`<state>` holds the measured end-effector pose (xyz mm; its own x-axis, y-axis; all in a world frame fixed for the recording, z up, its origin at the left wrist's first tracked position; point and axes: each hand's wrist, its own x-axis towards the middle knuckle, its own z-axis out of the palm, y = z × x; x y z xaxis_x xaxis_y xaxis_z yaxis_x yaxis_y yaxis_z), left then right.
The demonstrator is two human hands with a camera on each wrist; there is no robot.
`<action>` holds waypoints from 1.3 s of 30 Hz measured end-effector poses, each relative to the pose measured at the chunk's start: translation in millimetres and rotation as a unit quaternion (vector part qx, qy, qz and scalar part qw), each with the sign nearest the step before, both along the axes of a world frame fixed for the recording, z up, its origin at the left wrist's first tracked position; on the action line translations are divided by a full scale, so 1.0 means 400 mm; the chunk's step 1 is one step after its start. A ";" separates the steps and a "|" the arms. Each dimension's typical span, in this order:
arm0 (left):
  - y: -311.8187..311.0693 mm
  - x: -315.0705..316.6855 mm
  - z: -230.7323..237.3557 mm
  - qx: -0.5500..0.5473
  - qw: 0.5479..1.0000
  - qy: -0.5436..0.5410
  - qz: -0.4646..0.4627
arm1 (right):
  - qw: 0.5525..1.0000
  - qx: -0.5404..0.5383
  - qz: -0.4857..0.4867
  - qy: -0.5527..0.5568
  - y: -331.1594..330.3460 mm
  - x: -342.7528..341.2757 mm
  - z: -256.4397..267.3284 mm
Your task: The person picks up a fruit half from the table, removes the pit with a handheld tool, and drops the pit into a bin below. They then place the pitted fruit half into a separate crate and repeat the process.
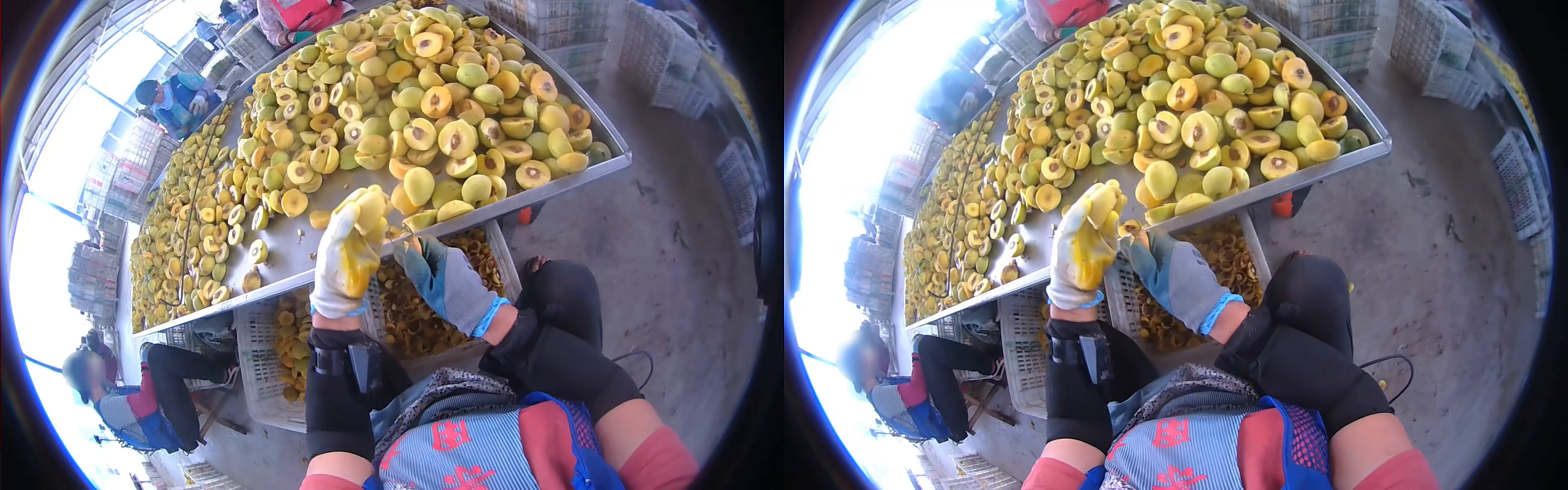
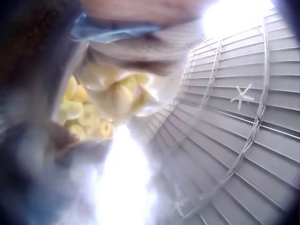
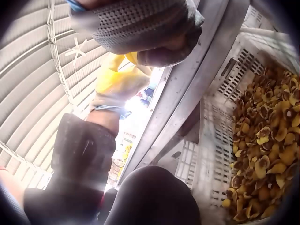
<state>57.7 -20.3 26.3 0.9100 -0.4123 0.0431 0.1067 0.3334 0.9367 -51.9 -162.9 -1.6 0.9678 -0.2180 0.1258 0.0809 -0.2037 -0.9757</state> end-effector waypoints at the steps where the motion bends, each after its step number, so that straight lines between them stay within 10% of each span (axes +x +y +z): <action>1: -0.004 -0.040 0.021 0.120 0.989 -0.087 0.005 | 1.000 0.002 0.009 0.005 0.004 0.004 0.000; 3: -0.028 -0.074 -0.004 0.247 0.896 -0.367 0.037 | 0.999 0.024 0.029 0.006 0.019 0.007 -0.017; 7: -0.031 -0.114 0.035 -0.043 0.994 0.104 0.013 | 0.992 0.103 0.066 -0.020 0.035 0.010 -0.038; 12: -0.039 -0.134 0.010 0.167 0.974 -0.129 0.084 | 0.986 0.153 0.052 -0.034 0.039 0.004 -0.018; 16: -0.030 -0.110 -0.043 0.369 0.783 -0.477 0.154 | 0.976 0.206 0.072 -0.026 0.045 0.009 -0.037; 20: -0.049 -0.127 -0.059 0.272 0.891 -0.330 0.151 | 0.956 0.277 0.096 -0.003 0.063 0.011 -0.039; 34: -0.048 -0.156 -0.042 0.041 0.988 -0.027 0.146 | 0.972 0.193 0.126 0.044 0.058 -0.031 -0.030; 39: -0.084 -0.172 -0.066 0.119 0.950 -0.158 0.240 | 0.951 0.246 0.160 0.102 0.053 -0.029 -0.015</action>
